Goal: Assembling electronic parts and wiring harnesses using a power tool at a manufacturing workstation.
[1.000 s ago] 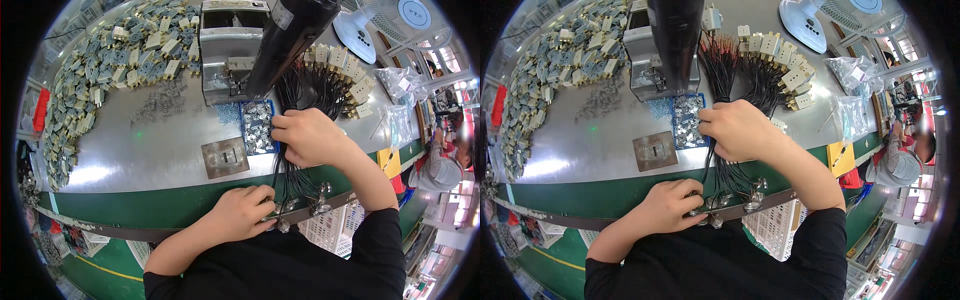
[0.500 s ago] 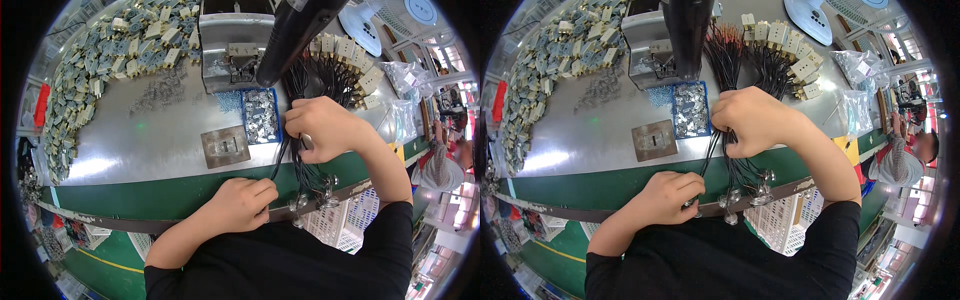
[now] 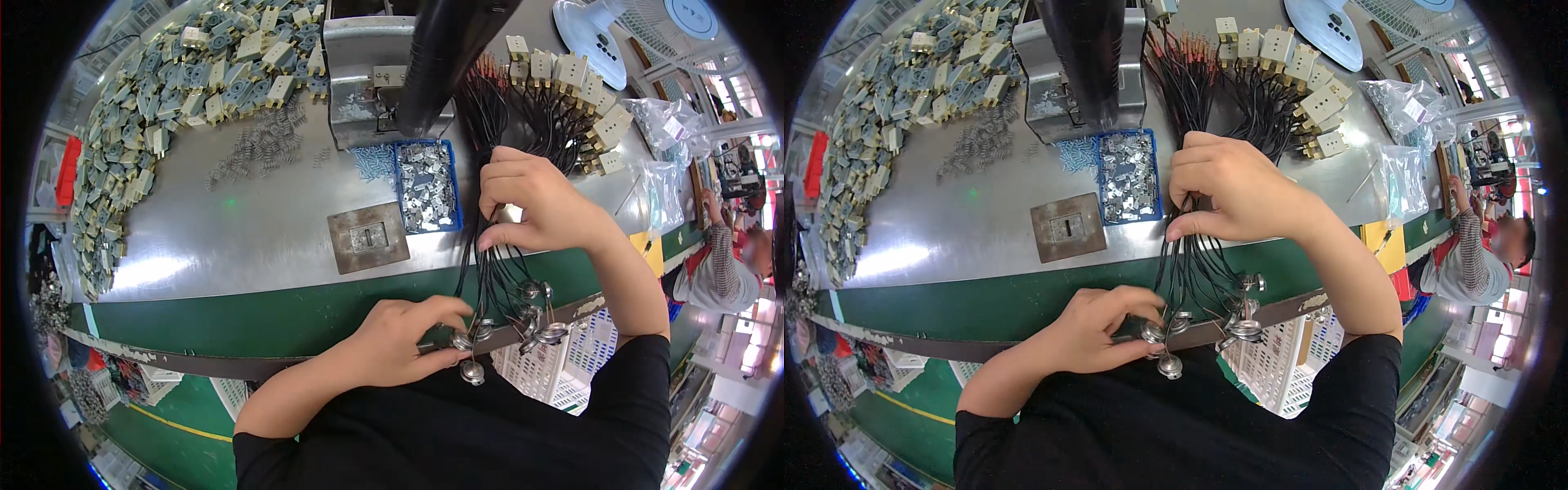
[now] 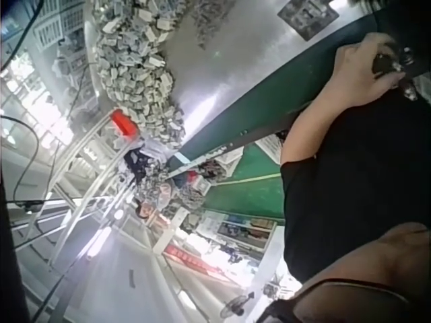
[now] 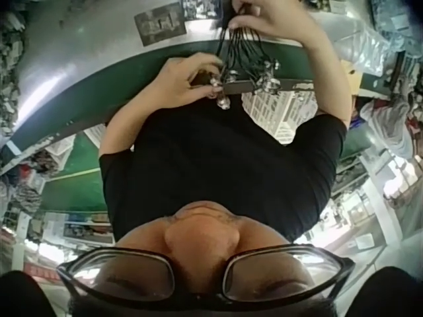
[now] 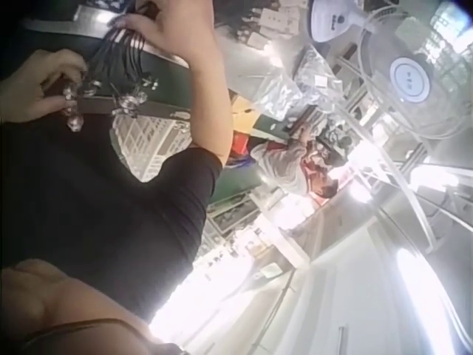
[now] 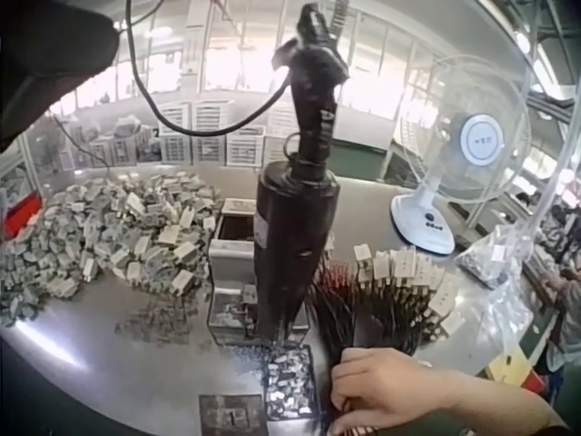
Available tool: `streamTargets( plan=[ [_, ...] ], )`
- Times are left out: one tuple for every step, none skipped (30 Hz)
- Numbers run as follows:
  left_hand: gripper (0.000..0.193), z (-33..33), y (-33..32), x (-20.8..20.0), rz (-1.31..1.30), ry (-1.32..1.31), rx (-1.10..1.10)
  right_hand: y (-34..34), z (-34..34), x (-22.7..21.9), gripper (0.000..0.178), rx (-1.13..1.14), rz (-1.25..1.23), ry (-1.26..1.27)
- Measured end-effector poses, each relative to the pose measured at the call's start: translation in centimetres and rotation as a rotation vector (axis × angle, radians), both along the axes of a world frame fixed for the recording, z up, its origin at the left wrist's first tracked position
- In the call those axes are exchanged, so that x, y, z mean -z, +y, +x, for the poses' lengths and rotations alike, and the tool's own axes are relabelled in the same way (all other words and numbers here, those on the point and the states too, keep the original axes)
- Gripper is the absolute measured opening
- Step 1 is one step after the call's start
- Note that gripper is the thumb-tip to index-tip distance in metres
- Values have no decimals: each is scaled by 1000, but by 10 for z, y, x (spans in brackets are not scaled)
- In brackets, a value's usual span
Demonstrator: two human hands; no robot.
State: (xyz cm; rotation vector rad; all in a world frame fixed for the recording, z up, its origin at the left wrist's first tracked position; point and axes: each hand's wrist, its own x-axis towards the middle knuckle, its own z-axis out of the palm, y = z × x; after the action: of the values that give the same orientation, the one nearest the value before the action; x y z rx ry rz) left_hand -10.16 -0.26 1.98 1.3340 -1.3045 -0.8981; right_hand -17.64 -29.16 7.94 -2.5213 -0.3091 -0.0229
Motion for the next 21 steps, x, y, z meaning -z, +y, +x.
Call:
streamTargets(
  plan=[
    [45, 0, 0, -2, 37, 89, 23, 1, 0, 0, 41, -7, -8, -5],
    [43, 1, 1, -3, 75, 178, 47, 2, 1, 1, 41, -4, -7, -5],
    [43, 1, 1, -4, 76, 178, 50, 3, 2, 2, 40, -23, -19, -3],
    [43, 1, 3, -4, 131, 272, 82, 4, 2, 3, 40, -43, -30, 0],
    [43, 0, 5, -6, 185, 365, 114, 5, 3, 3, 40, -39, -29, 0],
    [43, -2, 5, -9, 188, 366, 118, 5, 4, 2, 39, -41, -44, 20],
    [46, -6, 4, -14, 127, 311, 120, 6, 5, 0, 38, -44, -59, 40],
    [50, -9, 3, -17, 68, 256, 118, 7, 6, -1, 38, -44, -57, 40],
    [56, -16, 3, -13, -41, 150, 83, 9, 8, -3, 38, -30, -53, 54],
    [56, -17, 3, -9, -38, 148, 81, 10, 9, -4, 37, -15, -50, 68],
    [55, -16, 0, -7, -128, -22, 33, 10, 8, -4, 37, -12, -47, 70],
    [55, -15, -2, -6, -217, -193, -17, 9, 8, -5, 38, 1, -38, 92],
    [55, -10, 2, -10, -138, -280, 20, 8, 7, -4, 38, 14, -29, 114],
    [55, -9, 1, -9, -136, -279, 22, 6, 6, -2, 38, 16, -27, 115],
    [52, -9, 0, -7, -149, -352, 36, 5, 5, 0, 37, 9, -6, 87],
    [50, -10, 0, -5, -163, -425, 49, 4, 3, 2, 37, 3, 15, 60],
    [40, -13, -2, -2, -188, -497, 27, 4, 4, 3, 37, 0, 18, 59],
    [40, -17, -3, 0, -185, -498, 25, 5, 4, 4, 37, -3, 6, 38],
    [36, -20, -4, 2, -201, -443, -24, 5, 5, 5, 37, -5, -7, 17],
    [33, -22, -5, 2, -219, -387, -71, 6, 4, 6, 37, -6, -6, 17],
    [33, -23, -7, 2, -219, -388, -71, 6, 4, 7, 38, -2, -11, 13]
  ],
)
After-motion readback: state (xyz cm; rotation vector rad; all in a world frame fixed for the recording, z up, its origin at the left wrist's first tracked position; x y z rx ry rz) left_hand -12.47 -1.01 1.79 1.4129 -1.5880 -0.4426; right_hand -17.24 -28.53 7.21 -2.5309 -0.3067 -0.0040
